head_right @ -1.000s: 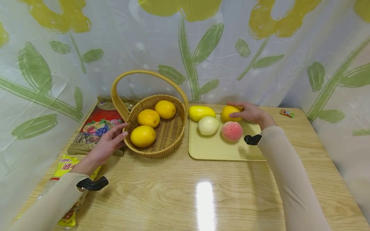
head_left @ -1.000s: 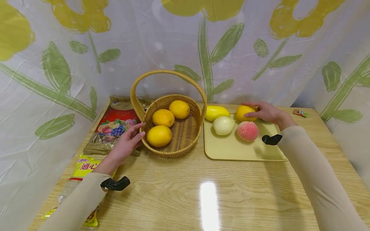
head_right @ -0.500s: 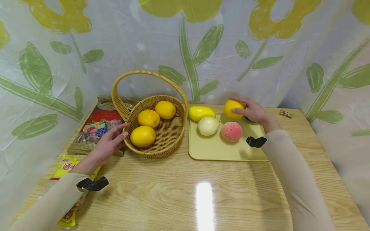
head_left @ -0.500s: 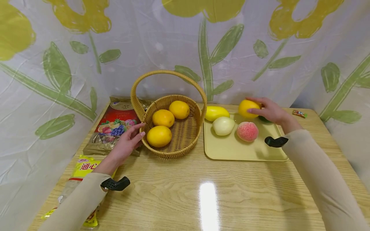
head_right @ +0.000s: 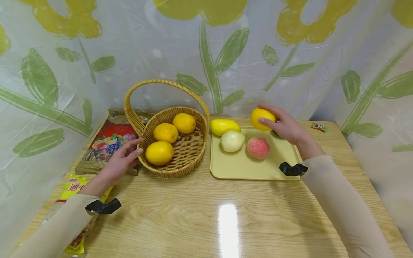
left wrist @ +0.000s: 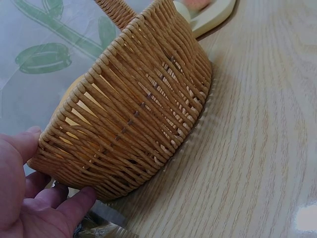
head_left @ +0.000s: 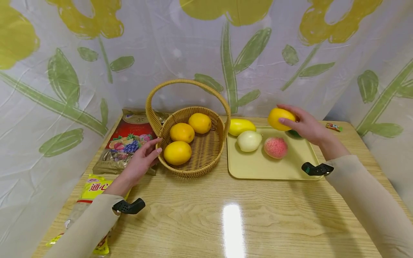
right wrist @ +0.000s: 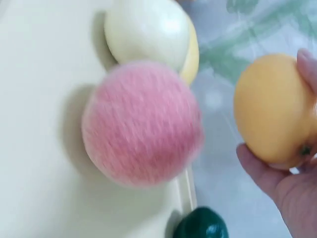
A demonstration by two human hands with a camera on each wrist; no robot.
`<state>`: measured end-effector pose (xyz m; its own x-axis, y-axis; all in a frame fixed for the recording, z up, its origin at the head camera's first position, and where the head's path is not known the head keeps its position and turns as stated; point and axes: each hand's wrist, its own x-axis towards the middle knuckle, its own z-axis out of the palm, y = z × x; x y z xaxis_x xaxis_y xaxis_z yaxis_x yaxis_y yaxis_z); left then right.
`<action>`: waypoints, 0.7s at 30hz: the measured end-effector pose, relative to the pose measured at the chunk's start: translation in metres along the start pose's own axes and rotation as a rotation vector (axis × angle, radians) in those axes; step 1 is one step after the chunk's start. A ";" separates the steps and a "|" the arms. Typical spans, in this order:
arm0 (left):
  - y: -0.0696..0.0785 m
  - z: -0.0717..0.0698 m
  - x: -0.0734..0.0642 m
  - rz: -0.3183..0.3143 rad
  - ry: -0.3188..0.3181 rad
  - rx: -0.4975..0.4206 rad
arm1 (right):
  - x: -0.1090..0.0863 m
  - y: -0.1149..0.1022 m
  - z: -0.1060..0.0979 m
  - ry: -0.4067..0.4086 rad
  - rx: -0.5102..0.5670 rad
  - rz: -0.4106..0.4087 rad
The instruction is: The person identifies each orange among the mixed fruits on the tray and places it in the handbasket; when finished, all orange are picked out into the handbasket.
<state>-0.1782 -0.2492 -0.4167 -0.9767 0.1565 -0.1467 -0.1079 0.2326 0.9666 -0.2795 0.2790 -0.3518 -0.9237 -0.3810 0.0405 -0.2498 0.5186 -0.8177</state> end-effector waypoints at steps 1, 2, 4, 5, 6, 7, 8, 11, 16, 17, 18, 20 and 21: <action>-0.001 0.000 0.000 -0.002 0.002 0.002 | -0.002 -0.003 0.002 0.007 0.004 -0.008; -0.001 0.000 0.000 -0.003 0.002 0.003 | -0.004 -0.006 0.003 0.017 0.000 -0.011; -0.001 0.000 0.001 -0.002 0.001 0.003 | -0.007 -0.013 0.007 0.032 0.003 -0.016; -0.001 0.000 0.001 -0.001 0.000 0.001 | -0.009 -0.016 0.009 0.039 0.004 -0.014; -0.002 0.000 0.001 -0.003 0.001 0.000 | -0.011 -0.019 0.011 0.051 -0.002 -0.011; -0.001 0.000 0.001 -0.002 0.000 -0.003 | -0.013 -0.022 0.013 0.061 -0.010 -0.009; -0.001 0.000 0.001 -0.002 -0.001 -0.005 | -0.015 -0.024 0.015 0.073 -0.018 -0.014; -0.002 0.000 0.001 0.000 -0.002 -0.007 | -0.021 -0.032 0.021 0.105 -0.037 -0.012; -0.003 -0.001 0.002 0.002 -0.002 -0.006 | -0.034 -0.049 0.031 0.140 -0.058 0.022; -0.003 -0.001 0.002 0.002 -0.002 -0.005 | -0.037 -0.052 0.032 0.142 -0.056 0.032; -0.003 -0.001 0.002 0.003 -0.003 -0.005 | -0.039 -0.054 0.034 0.140 -0.053 0.028; -0.004 -0.001 0.002 0.003 -0.004 -0.006 | -0.043 -0.058 0.037 0.140 -0.049 0.029; -0.004 -0.001 0.002 0.003 -0.004 -0.007 | -0.045 -0.060 0.039 0.141 -0.049 0.028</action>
<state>-0.1799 -0.2505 -0.4207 -0.9764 0.1607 -0.1446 -0.1062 0.2258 0.9684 -0.2120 0.2354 -0.3269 -0.9613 -0.2565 0.1005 -0.2336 0.5654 -0.7910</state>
